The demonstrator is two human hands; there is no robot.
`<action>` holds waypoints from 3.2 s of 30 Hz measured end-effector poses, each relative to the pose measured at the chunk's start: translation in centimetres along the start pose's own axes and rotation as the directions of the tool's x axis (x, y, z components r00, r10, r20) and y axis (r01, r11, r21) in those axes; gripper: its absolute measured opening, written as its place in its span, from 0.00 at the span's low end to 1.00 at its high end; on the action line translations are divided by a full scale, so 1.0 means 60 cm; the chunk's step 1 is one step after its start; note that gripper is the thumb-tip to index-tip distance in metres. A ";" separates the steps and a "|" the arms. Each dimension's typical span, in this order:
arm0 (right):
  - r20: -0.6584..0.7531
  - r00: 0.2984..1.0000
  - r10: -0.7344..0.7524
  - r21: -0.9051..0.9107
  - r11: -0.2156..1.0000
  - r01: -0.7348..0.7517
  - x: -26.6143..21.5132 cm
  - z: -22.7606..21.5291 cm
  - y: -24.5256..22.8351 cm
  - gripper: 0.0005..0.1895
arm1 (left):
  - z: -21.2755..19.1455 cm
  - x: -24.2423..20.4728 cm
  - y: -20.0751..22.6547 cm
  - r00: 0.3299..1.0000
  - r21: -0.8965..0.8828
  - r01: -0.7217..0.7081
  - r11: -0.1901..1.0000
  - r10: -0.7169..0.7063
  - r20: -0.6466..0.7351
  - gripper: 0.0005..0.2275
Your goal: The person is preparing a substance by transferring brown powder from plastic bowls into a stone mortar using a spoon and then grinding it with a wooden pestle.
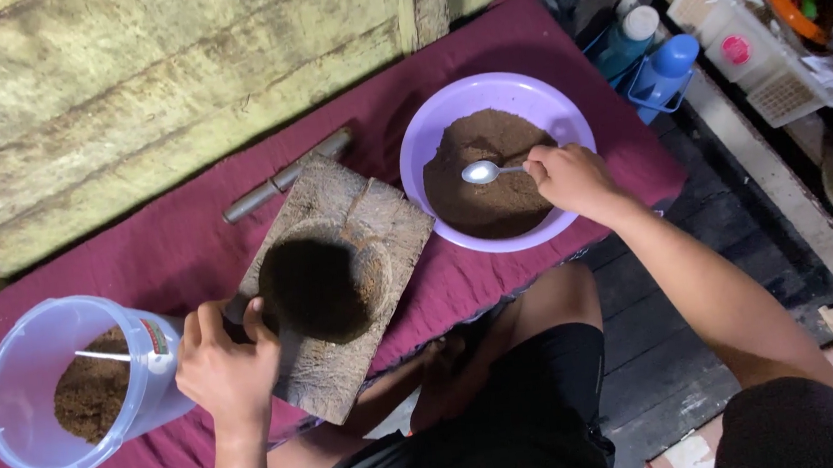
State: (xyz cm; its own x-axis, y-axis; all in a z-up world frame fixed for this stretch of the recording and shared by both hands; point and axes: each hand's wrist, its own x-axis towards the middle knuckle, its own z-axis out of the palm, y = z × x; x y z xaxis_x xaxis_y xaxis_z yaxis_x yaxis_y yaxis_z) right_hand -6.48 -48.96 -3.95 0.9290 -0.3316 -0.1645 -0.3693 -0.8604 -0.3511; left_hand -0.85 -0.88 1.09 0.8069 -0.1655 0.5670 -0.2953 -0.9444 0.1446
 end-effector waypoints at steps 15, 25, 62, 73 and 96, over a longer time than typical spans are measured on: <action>-0.205 0.960 -0.193 0.012 0.980 0.199 0.017 -0.017 0.048 0.12 | 0.028 -0.012 -0.024 0.999 0.006 0.036 0.999 -0.036 -0.013 0.12; -0.145 0.982 -0.124 0.105 0.985 0.140 0.008 -0.012 0.040 0.12 | 0.029 -0.013 -0.025 0.999 0.005 0.048 0.999 -0.048 -0.003 0.13; -0.207 0.967 -0.152 0.194 0.962 0.193 0.019 -0.008 0.039 0.10 | 0.015 -0.001 -0.010 0.999 -0.029 0.041 0.999 -0.042 -0.030 0.14; -0.159 0.962 -0.223 -0.020 0.975 0.223 -0.019 -0.017 0.004 0.10 | 0.009 0.002 -0.009 0.999 -0.054 0.036 0.998 -0.036 -0.008 0.13; -0.090 0.473 -0.877 -0.445 0.460 0.769 -0.090 0.123 -0.353 0.07 | 0.018 -0.005 -0.012 0.996 -0.103 0.032 0.994 -0.040 -0.079 0.15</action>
State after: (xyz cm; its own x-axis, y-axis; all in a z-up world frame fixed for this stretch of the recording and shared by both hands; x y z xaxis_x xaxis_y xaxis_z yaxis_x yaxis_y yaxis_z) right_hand -3.87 -26.10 -2.44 0.7652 0.5626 0.3129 0.5551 -0.8228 0.1219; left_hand -0.31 -0.45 -0.08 0.7753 -0.1047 0.6229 -0.3206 -0.9149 0.2454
